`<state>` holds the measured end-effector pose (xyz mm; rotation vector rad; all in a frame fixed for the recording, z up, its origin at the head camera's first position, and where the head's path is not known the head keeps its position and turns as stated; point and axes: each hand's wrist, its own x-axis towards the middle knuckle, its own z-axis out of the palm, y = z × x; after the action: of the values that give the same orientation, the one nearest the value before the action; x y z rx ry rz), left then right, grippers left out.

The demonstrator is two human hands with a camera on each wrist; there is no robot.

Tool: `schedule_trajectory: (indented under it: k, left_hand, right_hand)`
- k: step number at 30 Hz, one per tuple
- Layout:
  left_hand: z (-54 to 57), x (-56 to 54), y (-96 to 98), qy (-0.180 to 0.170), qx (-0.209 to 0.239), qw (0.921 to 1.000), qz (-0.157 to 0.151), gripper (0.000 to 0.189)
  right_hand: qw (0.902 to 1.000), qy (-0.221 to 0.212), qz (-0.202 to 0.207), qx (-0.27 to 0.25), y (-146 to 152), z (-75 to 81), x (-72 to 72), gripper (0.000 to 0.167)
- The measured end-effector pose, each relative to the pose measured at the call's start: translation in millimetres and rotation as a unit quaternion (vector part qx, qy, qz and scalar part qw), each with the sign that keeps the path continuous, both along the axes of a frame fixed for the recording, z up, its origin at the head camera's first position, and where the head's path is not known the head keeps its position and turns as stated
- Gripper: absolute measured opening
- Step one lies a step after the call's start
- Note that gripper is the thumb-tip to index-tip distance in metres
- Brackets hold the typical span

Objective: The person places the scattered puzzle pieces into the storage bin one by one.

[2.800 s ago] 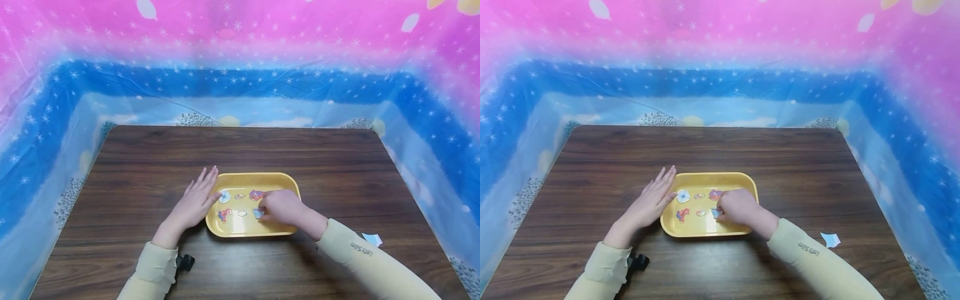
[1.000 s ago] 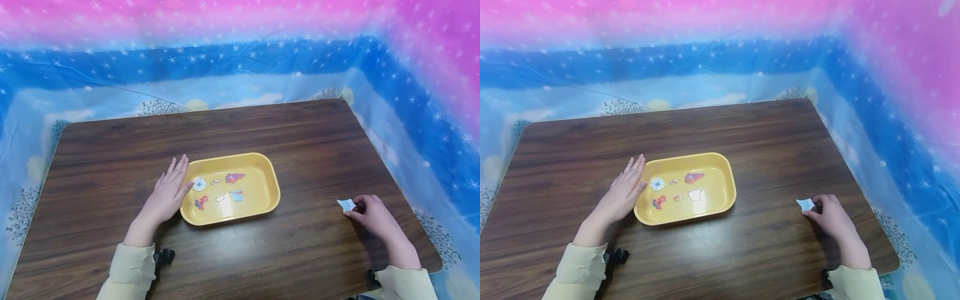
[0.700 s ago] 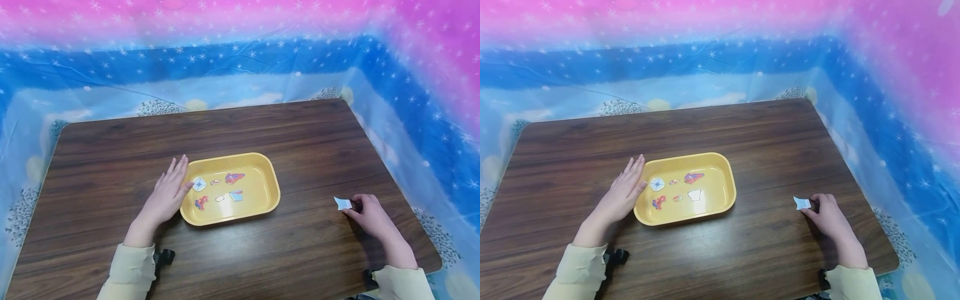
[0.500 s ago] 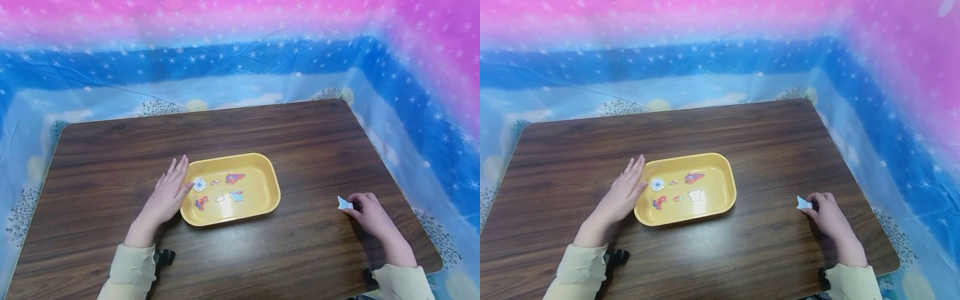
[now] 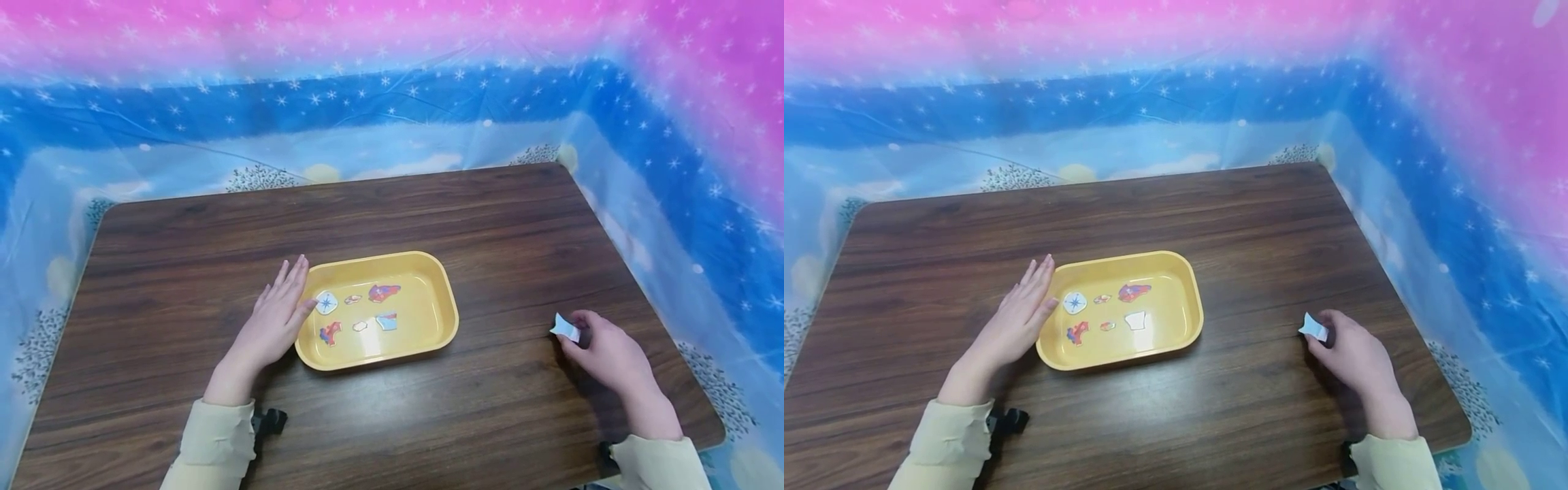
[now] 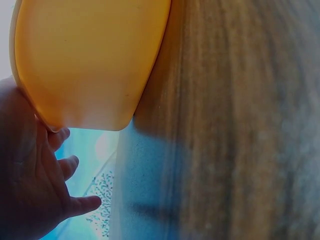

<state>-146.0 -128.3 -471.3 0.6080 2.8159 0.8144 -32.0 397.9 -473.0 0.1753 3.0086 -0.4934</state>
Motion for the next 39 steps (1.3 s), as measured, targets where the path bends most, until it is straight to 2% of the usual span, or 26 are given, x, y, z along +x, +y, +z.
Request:
schedule_trajectory:
  k: [3,5,7,9,11,12,16,18,20,22,23,29,31,35,39]
  left_hand:
    - [-0.6,0.9,-1.2,0.0,0.0,1.0,0.003,0.069]
    - [-1.3,1.0,-1.7,0.001,0.0,1.0,0.006,0.069]
    - [-2.0,1.0,-2.1,0.002,-0.001,1.0,0.007,0.069]
    - [-2.9,1.1,-2.8,0.002,-0.001,0.9999,0.011,0.069]
    - [-4.3,0.7,-2.5,0.005,0.0,0.9999,0.013,0.069]
    - [-5.3,0.4,-2.0,0.007,0.0,0.9999,0.014,0.069]
    - [-11.2,-2.0,4.3,0.012,0.004,0.9998,0.014,0.069]
    - [-14.5,-3.1,9.6,0.011,0.006,0.9998,0.014,0.068]
    - [-17.4,-4.3,16.1,0.009,0.009,0.9999,0.012,0.068]
    - [-19.0,-5.3,23.0,0.009,0.012,0.9998,0.009,0.067]
    - [-19.5,-5.8,26.3,0.009,0.014,0.9998,0.007,0.067]
    - [-17.7,-9.4,39.9,0.014,0.02,0.9997,-0.003,0.067]
    - [-16.8,-10.6,41.5,0.017,0.018,0.9997,-0.005,0.067]
    - [-15.6,-11.8,41.9,0.019,0.014,0.9997,-0.004,0.066]
    - [-14.9,-12.1,41.9,0.019,0.014,0.9997,-0.005,0.067]
  right_hand:
    - [0.9969,0.063,0.037,0.03,-8.6,9.1,-4.5,0.05]
    - [0.9866,0.138,0.076,0.044,-16.3,15.4,-8.7,0.045]
    - [0.9659,0.224,0.121,0.049,-26.7,20.7,-15.0,0.047]
    - [0.9374,0.302,0.169,0.042,-40.7,25.6,-24.9,0.053]
    - [0.9118,0.351,0.212,0.027,-56.8,30.6,-36.3,0.063]
    - [0.9012,0.367,0.23,0.02,-65.4,32.7,-42.3,0.067]
    - [0.8699,0.388,0.305,-0.003,-96.7,38.1,-66.3,0.06]
    - [0.8564,0.384,0.345,-0.006,-108.8,38.3,-77.8,0.055]
    - [0.8477,0.371,0.379,-0.001,-118.1,37.4,-87.9,0.051]
    - [0.8441,0.35,0.406,0.009,-125.8,36.4,-95.9,0.045]
    - [0.8463,0.335,0.414,0.015,-128.8,35.8,-99.1,0.043]
    - [0.8719,0.223,0.431,0.062,-144.1,35.2,-109.0,0.038]
    - [0.8768,0.186,0.436,0.082,-149.1,36.4,-109.8,0.032]
    - [0.8783,0.127,0.444,0.123,-157.8,35.9,-112.0,0.021]
    - [0.8798,0.093,0.441,0.15,-163.0,33.8,-113.7,0.019]
